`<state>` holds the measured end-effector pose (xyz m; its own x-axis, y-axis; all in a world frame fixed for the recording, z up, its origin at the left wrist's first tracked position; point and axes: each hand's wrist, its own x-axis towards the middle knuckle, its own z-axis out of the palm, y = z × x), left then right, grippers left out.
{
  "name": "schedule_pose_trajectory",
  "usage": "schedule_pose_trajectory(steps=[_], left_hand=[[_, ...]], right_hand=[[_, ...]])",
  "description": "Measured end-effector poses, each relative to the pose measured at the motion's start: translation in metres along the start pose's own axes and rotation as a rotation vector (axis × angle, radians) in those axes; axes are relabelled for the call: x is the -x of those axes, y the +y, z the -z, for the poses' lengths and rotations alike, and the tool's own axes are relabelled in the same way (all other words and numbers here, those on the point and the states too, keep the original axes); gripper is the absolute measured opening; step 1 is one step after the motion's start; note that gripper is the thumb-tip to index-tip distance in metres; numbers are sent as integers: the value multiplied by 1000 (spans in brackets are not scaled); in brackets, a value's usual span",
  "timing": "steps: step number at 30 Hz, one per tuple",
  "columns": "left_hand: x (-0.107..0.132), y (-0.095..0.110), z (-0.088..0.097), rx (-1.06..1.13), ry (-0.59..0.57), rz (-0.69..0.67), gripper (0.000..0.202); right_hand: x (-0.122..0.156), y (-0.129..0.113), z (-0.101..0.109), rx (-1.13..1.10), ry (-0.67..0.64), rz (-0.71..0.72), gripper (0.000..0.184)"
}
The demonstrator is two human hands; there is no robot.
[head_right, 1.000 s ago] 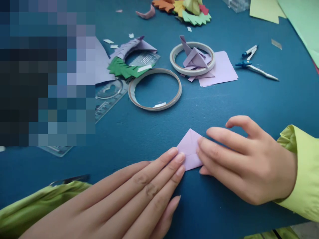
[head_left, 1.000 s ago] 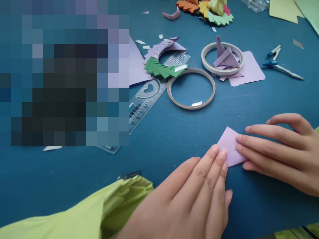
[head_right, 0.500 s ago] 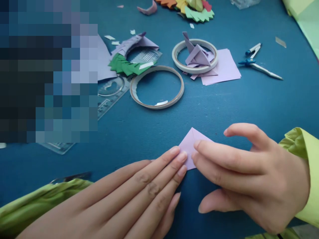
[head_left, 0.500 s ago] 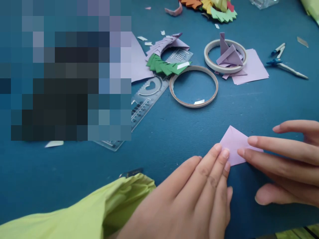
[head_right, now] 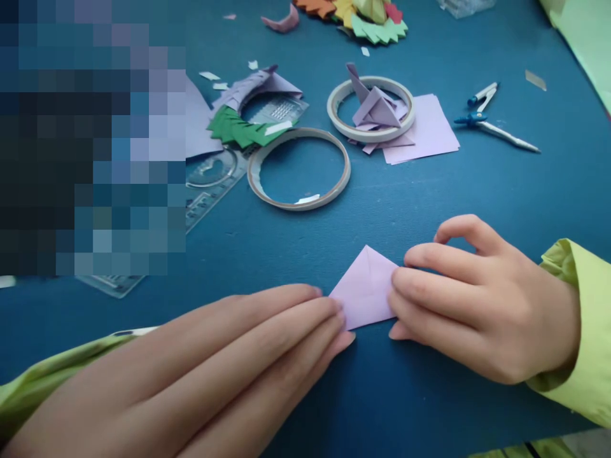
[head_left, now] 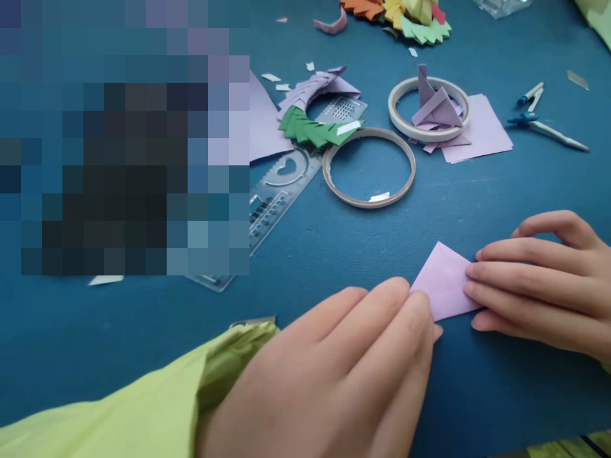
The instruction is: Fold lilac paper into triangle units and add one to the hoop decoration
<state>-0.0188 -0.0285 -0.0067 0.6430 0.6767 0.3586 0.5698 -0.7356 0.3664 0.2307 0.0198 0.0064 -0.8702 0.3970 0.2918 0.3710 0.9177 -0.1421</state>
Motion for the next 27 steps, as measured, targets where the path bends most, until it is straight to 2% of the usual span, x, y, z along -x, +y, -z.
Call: schedule_pose_trajectory(steps=[3,5,8,11,15,18,27], left_hand=[[-2,0,-1,-92,98,-107,22],[-2,2,-3,-153,145,-131,22],[-3,2,-3,-201,125,-184,26],[-8,-4,2,-157,93,-221,34],[-17,-15,6,-48,-52,-99,24],[-23,-19,6,-10,-145,-8,31],[-29,-16,8,-26,-145,12,36]], right_hand=[[0,-4,3,-33,-55,-51,19],[1,-9,6,-24,-66,-70,23],[3,-14,8,17,-66,-63,22],[2,-12,6,12,-66,-36,15],[-2,-4,1,-103,-25,-80,6],[-3,-1,-1,-199,-27,-170,4],[-5,2,-1,-210,-52,-266,10]])
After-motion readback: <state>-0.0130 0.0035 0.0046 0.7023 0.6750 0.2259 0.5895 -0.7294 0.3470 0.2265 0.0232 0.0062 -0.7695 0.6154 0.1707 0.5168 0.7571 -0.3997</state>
